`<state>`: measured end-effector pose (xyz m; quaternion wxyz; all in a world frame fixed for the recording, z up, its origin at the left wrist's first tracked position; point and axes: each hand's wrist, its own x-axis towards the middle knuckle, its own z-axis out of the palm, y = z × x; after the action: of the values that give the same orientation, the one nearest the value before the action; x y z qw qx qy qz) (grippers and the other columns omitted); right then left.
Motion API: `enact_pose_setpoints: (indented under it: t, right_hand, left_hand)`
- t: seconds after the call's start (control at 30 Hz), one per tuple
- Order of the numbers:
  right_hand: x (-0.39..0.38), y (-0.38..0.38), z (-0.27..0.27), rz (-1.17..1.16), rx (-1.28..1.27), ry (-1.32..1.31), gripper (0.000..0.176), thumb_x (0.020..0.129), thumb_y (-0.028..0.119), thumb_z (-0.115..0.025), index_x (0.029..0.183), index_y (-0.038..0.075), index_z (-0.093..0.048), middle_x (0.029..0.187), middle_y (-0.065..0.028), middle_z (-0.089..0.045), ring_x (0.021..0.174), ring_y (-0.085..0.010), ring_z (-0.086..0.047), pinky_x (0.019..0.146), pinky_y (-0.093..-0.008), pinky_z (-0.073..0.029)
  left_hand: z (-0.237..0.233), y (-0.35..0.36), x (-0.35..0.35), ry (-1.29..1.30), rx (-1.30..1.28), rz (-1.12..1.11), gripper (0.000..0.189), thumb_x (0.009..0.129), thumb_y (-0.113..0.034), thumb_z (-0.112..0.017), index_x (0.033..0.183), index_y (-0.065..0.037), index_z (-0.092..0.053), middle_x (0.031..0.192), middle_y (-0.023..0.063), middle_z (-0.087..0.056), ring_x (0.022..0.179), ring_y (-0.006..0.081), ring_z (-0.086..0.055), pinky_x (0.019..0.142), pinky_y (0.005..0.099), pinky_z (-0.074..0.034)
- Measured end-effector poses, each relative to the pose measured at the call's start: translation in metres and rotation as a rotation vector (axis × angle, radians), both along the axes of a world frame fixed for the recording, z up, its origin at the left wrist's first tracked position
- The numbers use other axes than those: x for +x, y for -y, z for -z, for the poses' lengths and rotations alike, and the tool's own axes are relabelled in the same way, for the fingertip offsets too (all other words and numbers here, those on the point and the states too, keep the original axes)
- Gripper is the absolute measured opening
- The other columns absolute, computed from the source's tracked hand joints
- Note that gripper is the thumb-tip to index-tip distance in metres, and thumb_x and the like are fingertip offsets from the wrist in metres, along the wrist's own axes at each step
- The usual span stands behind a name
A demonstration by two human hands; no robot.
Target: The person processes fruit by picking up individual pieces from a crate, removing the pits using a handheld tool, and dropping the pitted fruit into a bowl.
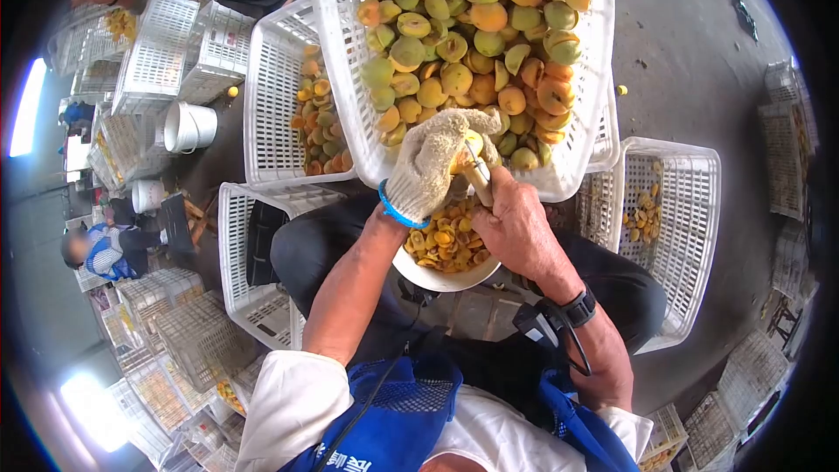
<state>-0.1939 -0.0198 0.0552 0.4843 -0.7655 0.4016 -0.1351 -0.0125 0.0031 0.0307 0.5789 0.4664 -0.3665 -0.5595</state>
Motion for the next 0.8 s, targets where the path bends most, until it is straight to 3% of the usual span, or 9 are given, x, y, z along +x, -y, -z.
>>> enact_pose_setpoints:
  t: [0.13, 0.33, 0.4, 0.43, 0.5, 0.6, 0.63, 0.67, 0.8]
  right_hand:
    - [0.002, 0.002, 0.010, -0.002, 0.021, -0.040, 0.029, 0.082, 0.009, -0.069, 0.102, -0.002, -0.051, 0.084, -0.0269, -0.068, 0.082, -0.0511, -0.066, 0.072, -0.0578, -0.052]
    - [-0.001, -0.001, 0.007, -0.003, -0.163, -0.246, 0.030, 0.082, 0.007, -0.072, 0.102, 0.001, -0.052, 0.079, -0.0249, -0.068, 0.080, -0.0497, -0.067, 0.069, -0.0558, -0.053]
    - [-0.006, -0.001, 0.012, -0.075, -0.053, -0.083, 0.026, 0.081, 0.006, -0.072, 0.096, -0.001, -0.052, 0.077, -0.0260, -0.067, 0.079, -0.0506, -0.067, 0.066, -0.0507, -0.053]
    - [-0.006, -0.002, 0.014, -0.075, -0.052, -0.083, 0.026, 0.081, 0.006, -0.072, 0.096, -0.001, -0.052, 0.077, -0.0260, -0.067, 0.079, -0.0506, -0.067, 0.066, -0.0507, -0.053]
    - [-0.005, -0.005, 0.016, -0.070, 0.200, 0.193, 0.023, 0.082, 0.006, -0.070, 0.096, -0.004, -0.055, 0.075, -0.0271, -0.064, 0.070, -0.0481, -0.064, 0.063, -0.0461, -0.051]
    - [-0.002, -0.004, 0.013, -0.036, 0.385, 0.350, 0.023, 0.083, 0.007, -0.071, 0.099, -0.006, -0.060, 0.070, -0.0270, -0.060, 0.063, -0.0445, -0.057, 0.062, -0.0432, -0.049]
    - [-0.003, -0.002, 0.009, -0.043, 0.379, 0.355, 0.023, 0.083, 0.007, -0.071, 0.099, -0.006, -0.060, 0.070, -0.0270, -0.060, 0.063, -0.0445, -0.057, 0.062, -0.0432, -0.049]
    - [-0.005, 0.002, 0.003, -0.115, 0.362, 0.287, 0.023, 0.083, 0.007, -0.071, 0.100, -0.006, -0.061, 0.069, -0.0261, -0.059, 0.062, -0.0403, -0.056, 0.063, -0.0426, -0.049]
    - [-0.013, 0.005, -0.021, -0.460, 0.319, 0.249, 0.023, 0.082, 0.007, -0.073, 0.099, -0.006, -0.065, 0.066, -0.0265, -0.057, 0.059, -0.0290, -0.058, 0.063, -0.0405, -0.049]
  left_hand:
    - [0.008, -0.003, -0.008, 0.153, -0.022, -0.107, 0.043, 0.112, -0.035, -0.051, 0.122, 0.001, -0.070, 0.106, 0.0057, -0.075, 0.092, 0.0117, -0.069, 0.081, 0.0287, -0.056]
    - [0.000, 0.000, 0.004, 0.180, 0.034, -0.030, 0.038, 0.111, -0.031, -0.053, 0.113, 0.000, -0.073, 0.108, 0.0084, -0.077, 0.091, 0.0121, -0.069, 0.085, 0.0303, -0.055]
    - [0.004, -0.003, 0.009, 0.662, -0.150, 0.031, 0.039, 0.112, -0.030, -0.049, 0.112, 0.000, -0.074, 0.108, 0.0077, -0.077, 0.092, 0.0128, -0.070, 0.085, 0.0310, -0.056]
    - [0.005, -0.004, 0.009, 0.661, -0.148, 0.031, 0.039, 0.112, -0.030, -0.049, 0.112, 0.000, -0.074, 0.108, 0.0077, -0.077, 0.092, 0.0128, -0.070, 0.085, 0.0310, -0.056]
    - [-0.001, -0.002, 0.007, 0.108, 0.071, 0.011, 0.026, 0.108, -0.018, -0.053, 0.115, -0.001, -0.071, 0.111, 0.0086, -0.076, 0.095, 0.0165, -0.072, 0.086, 0.0327, -0.058]
    - [-0.009, -0.003, 0.014, 0.011, 0.097, 0.044, 0.022, 0.104, -0.015, -0.059, 0.117, -0.001, -0.070, 0.112, 0.0093, -0.076, 0.097, 0.0180, -0.072, 0.086, 0.0328, -0.058]
    - [0.004, -0.004, 0.010, 0.369, -0.050, -0.057, 0.044, 0.107, -0.039, -0.056, 0.114, 0.002, -0.071, 0.099, 0.0124, -0.074, 0.085, 0.0179, -0.070, 0.076, 0.0304, -0.058]
    - [-0.002, -0.006, 0.014, 0.377, -0.058, -0.065, 0.044, 0.107, -0.039, -0.056, 0.114, 0.002, -0.071, 0.099, 0.0124, -0.074, 0.085, 0.0179, -0.070, 0.076, 0.0304, -0.058]
    - [-0.029, -0.023, 0.036, -0.139, 0.098, 0.090, 0.043, 0.104, -0.041, -0.065, 0.108, 0.001, -0.072, 0.094, 0.0122, -0.072, 0.083, 0.0201, -0.070, 0.072, 0.0317, -0.059]
